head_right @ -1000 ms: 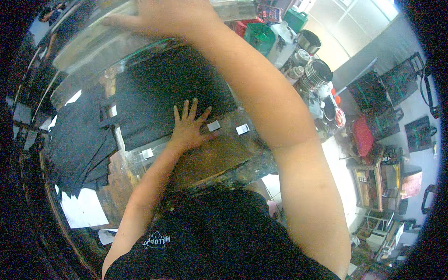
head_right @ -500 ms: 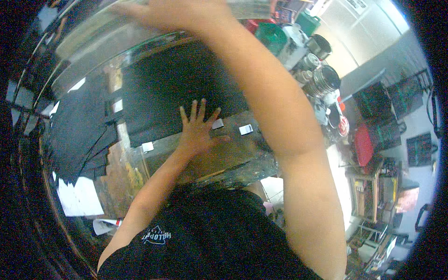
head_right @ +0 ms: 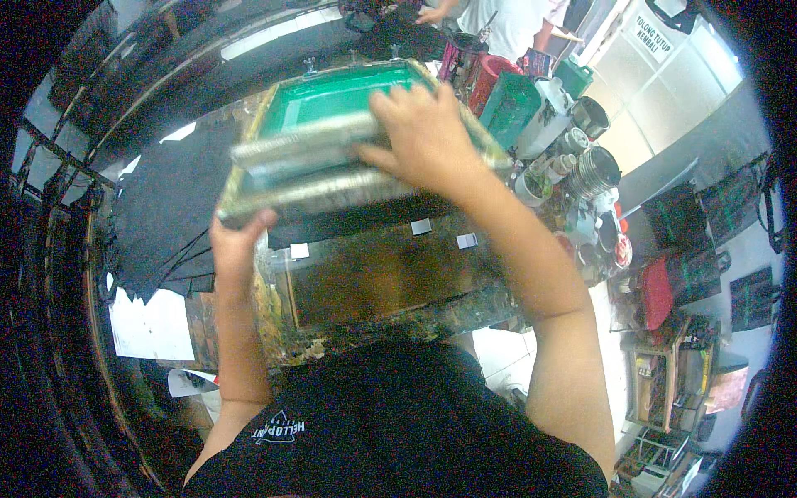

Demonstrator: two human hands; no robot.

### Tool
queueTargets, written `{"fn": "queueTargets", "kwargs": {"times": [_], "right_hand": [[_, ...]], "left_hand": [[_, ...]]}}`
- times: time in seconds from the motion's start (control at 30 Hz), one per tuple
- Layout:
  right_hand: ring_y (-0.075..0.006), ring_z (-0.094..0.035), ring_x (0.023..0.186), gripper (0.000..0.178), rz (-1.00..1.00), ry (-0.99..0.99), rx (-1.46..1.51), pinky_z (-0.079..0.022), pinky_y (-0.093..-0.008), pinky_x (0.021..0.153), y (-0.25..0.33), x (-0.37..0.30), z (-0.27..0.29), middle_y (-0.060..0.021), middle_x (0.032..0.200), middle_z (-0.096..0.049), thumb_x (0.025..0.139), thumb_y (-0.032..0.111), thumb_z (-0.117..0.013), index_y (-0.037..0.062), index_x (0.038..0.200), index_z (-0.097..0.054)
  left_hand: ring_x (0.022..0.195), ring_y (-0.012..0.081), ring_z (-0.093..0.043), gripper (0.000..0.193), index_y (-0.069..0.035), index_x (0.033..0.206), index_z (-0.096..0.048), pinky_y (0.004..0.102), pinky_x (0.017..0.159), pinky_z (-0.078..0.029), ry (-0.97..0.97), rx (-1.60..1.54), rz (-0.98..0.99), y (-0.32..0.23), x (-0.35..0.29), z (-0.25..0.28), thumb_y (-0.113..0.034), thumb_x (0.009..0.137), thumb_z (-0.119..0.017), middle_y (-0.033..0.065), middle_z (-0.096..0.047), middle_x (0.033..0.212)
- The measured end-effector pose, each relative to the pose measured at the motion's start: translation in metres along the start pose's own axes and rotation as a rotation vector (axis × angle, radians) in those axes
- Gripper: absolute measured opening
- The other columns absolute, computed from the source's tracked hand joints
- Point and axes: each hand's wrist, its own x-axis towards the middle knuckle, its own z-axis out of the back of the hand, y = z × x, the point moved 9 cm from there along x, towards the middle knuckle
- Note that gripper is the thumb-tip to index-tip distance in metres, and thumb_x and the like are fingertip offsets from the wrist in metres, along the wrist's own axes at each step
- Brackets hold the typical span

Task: The person performs screen printing on black tote bags by placing a bag on the printing plate, lowering the screen frame over it, and applying green ink across the stencil with a squeegee before lifting the frame and moving the bag.

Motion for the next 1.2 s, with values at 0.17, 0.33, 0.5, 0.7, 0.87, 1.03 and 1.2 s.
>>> {"fn": "queueTargets", "kwargs": {"times": [0.17, 0.33, 0.5, 0.7, 0.87, 1.03, 1.2], "right_hand": [[-0.0299, -0.061, 0.108, 0.059, -0.112, 0.294, 0.116, -0.037, -0.0506, 0.094, 0.002, -0.055, -0.094, -0.0067, 0.103, -0.062, 0.068, 0.017, -0.086, 0.0136, 0.118, -0.056], [-0.0328, -0.063, 0.109, 0.062, -0.141, 0.423, 0.125, -0.038, -0.0513, 0.089, -0.008, -0.060, -0.112, -0.0085, 0.109, -0.066, 0.073, 0.029, -0.089, 0.0116, 0.122, -0.056], [-0.0354, -0.063, 0.111, 0.064, -0.143, 0.540, 0.202, -0.039, -0.0524, 0.090, -0.009, -0.053, -0.108, -0.0104, 0.110, -0.067, 0.074, 0.034, -0.089, 0.0108, 0.123, -0.055], [-0.0315, -0.061, 0.110, 0.066, -0.053, 0.390, 0.202, -0.037, -0.0528, 0.094, 0.016, -0.075, -0.106, -0.0084, 0.109, -0.064, 0.072, 0.032, -0.090, 0.0109, 0.124, -0.055], [-0.0300, -0.060, 0.110, 0.064, -0.111, 0.426, 0.137, -0.035, -0.0538, 0.097, -0.008, -0.048, -0.146, -0.0070, 0.110, -0.064, 0.073, 0.030, -0.090, 0.0118, 0.123, -0.055], [-0.0294, -0.061, 0.114, 0.062, -0.086, 0.379, 0.103, -0.035, -0.0575, 0.095, -0.055, 0.010, -0.207, -0.0056, 0.116, -0.066, 0.074, 0.032, -0.090, 0.0132, 0.122, -0.055], [-0.0290, -0.061, 0.119, 0.070, -0.044, 0.378, 0.064, -0.035, -0.0604, 0.094, -0.099, 0.083, -0.266, -0.0047, 0.124, -0.068, 0.072, 0.035, -0.091, 0.0142, 0.129, -0.056]], "left_hand": [[0.104, 0.0206, -0.069, 0.093, 0.002, 0.143, -0.057, 0.0390, 0.096, -0.052, -0.032, 0.299, -0.030, 0.104, -0.054, 0.019, -0.027, 0.066, -0.101, 0.0121, -0.074, 0.115], [0.107, 0.0308, -0.064, 0.113, 0.000, 0.150, -0.053, 0.0418, 0.098, -0.038, -0.124, 0.792, -0.260, 0.107, -0.071, 0.020, -0.048, 0.059, -0.099, 0.0160, -0.073, 0.118], [0.107, 0.0300, -0.065, 0.117, 0.001, 0.152, -0.050, 0.0428, 0.098, -0.037, -0.105, 0.828, -0.251, 0.112, -0.069, 0.022, -0.052, 0.058, -0.098, 0.0161, -0.073, 0.121], [0.108, 0.0296, -0.065, 0.118, 0.001, 0.152, -0.050, 0.0442, 0.099, -0.037, -0.069, 0.783, -0.254, 0.116, -0.068, 0.022, -0.052, 0.058, -0.098, 0.0153, -0.073, 0.124], [0.103, 0.0343, -0.057, 0.113, 0.003, 0.146, -0.054, 0.0439, 0.094, -0.039, -0.111, 0.788, -0.260, 0.120, -0.072, 0.027, -0.038, 0.053, -0.102, 0.0164, -0.072, 0.118], [0.100, 0.0334, -0.057, 0.118, 0.007, 0.146, -0.052, 0.0443, 0.094, -0.038, -0.061, 0.746, -0.227, 0.119, -0.069, 0.024, -0.042, 0.051, -0.103, 0.0163, -0.071, 0.117], [0.098, 0.0307, -0.054, 0.122, 0.008, 0.146, -0.051, 0.0438, 0.092, -0.038, -0.062, 0.760, -0.188, 0.126, -0.075, 0.029, -0.049, 0.051, -0.101, 0.0136, -0.070, 0.113]]}}
